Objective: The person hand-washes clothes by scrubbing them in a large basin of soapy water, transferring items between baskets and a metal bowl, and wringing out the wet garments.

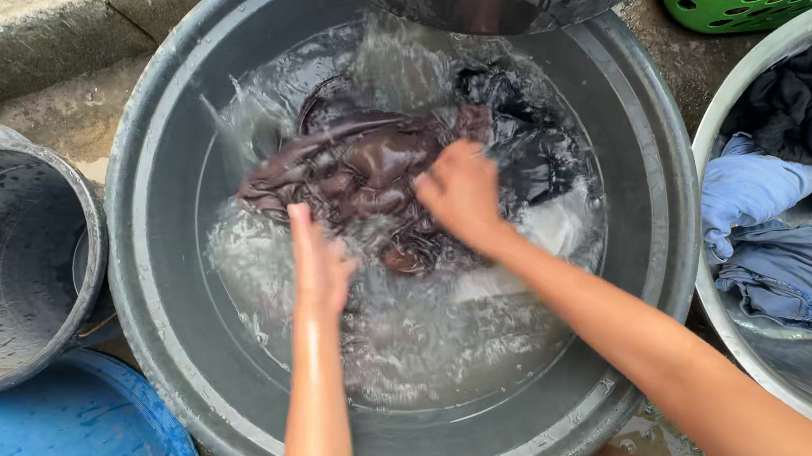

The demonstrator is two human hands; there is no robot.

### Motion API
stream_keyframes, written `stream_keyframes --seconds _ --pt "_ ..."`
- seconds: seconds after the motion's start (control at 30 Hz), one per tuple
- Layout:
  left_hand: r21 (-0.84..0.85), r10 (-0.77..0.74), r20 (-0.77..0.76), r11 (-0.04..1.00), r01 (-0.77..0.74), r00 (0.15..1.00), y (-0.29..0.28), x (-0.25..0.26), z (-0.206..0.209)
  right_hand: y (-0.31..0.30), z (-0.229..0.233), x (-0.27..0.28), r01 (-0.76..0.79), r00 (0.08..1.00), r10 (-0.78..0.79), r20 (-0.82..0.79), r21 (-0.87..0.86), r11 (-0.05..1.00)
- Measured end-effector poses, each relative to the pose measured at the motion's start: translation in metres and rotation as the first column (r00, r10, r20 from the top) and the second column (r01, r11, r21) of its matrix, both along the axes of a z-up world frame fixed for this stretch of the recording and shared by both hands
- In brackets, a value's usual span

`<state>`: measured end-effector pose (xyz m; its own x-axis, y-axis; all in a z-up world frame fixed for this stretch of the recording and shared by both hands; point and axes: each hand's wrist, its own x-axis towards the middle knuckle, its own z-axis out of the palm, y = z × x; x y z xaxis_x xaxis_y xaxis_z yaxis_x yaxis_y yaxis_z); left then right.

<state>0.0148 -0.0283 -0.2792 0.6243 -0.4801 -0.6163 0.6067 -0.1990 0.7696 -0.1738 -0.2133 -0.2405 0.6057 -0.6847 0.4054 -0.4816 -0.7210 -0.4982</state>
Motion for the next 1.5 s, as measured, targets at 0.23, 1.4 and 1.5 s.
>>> stream_keyframes --seconds 0.23,1.4,1.5 --pt "-0.195 0.149 -0.232 0.961 -0.196 0.961 -0.008 -0.044 0.022 0.172 0.073 0.022 -0.756 0.626 0.701 0.343 0.044 0.653" --pt "0.397 -0.549 0.783 0.803 0.444 0.293 0.055 -0.095 -0.011 0.053 0.037 0.031 -0.293 0.937 0.348 0.031 0.613 0.733" --pt "0.405 -0.542 0.649 0.840 0.361 0.534 0.047 -0.125 0.028 0.087 0.156 0.020 -0.512 0.859 0.175 0.482 0.819 0.259"
